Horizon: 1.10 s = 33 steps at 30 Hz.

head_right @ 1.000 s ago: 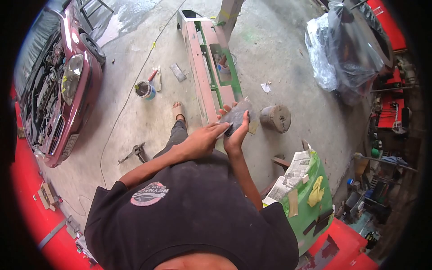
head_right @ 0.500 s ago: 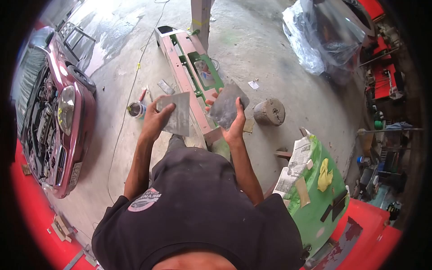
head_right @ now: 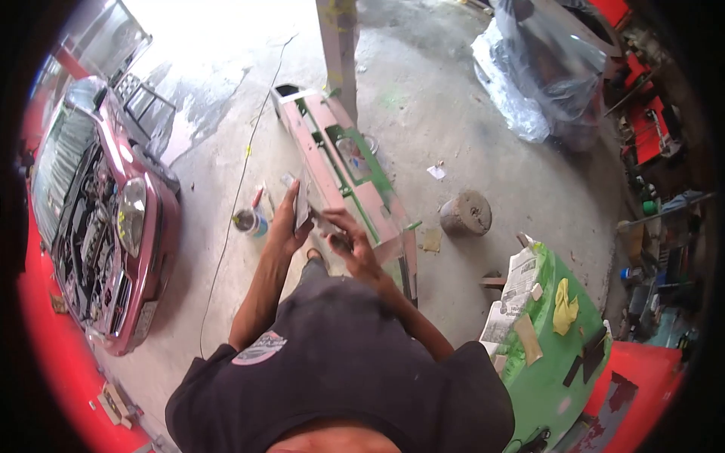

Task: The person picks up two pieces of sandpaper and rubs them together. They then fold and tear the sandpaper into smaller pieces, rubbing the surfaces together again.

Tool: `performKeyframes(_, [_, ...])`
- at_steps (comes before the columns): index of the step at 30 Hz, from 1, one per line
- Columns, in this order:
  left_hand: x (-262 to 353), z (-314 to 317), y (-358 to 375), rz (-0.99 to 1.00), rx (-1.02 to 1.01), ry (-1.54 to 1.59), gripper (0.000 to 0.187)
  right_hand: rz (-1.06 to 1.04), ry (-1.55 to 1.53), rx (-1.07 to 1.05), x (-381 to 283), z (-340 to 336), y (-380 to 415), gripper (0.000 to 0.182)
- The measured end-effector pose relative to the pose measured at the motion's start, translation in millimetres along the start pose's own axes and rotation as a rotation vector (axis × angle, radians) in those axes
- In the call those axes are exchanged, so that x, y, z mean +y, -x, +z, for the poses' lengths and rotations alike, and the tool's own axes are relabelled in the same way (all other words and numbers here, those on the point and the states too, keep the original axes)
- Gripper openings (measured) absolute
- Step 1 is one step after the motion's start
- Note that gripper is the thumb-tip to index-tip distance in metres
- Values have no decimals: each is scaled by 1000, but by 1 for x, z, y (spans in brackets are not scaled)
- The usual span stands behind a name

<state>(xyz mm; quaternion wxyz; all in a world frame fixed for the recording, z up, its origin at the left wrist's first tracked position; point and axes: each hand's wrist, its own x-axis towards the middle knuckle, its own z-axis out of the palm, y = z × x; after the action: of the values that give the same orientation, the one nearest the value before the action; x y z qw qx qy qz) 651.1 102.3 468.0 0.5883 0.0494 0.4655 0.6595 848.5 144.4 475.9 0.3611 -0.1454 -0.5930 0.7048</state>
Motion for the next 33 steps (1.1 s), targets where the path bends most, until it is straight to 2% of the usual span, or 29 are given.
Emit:
performKeyframes(4, [-8,32,12,8,141,-90,47,-7,42,-2,-8,3,-2,46])
performKeyframes(6, [-14,31,13,4,76,-104,49,-8,78,-75,-15,0,-9,48])
performKeyframes(11, [-12,33,21,6,-19,-191,49,-60,56,-49,-29,7,-11,47])
performKeyframes(14, [-2,60,42,16,20,-138,50,-113,101,-54,-25,8,-11,49])
performKeyframes(15, [-13,30,21,10,-40,-159,51,-130,129,-45,-27,9,-11,48])
performKeyframes(18, [-23,34,19,23,34,-255,49,-116,175,67,-24,7,-12,51])
performKeyframes(19, [-24,19,18,13,-20,-355,50,-128,172,94,-28,5,-14,50])
performKeyframes(22, [-40,16,14,116,-9,-461,53,-146,271,106,-26,-6,-16,48])
performKeyframes(23, [-41,16,16,141,-22,-472,48,-158,276,128,-27,-8,-17,48])
performKeyframes(26, [-31,25,29,145,-28,-768,40,-52,272,200,-28,-23,-15,47])
performKeyframes(27, [-36,14,27,175,-116,-883,38,-101,181,258,-5,-33,-20,43])
performKeyframes(28, [-29,19,38,105,-178,-958,38,-47,89,269,-3,-38,-21,42])
performKeyframes(30, [-27,7,32,49,-126,-788,36,46,-105,308,-1,-54,-21,40])
performKeyframes(31, [-23,3,29,85,-97,-691,36,41,-53,308,7,-58,-21,42])
performKeyframes(33, [-13,-1,24,152,-37,-498,35,72,-175,303,16,-57,-18,41])
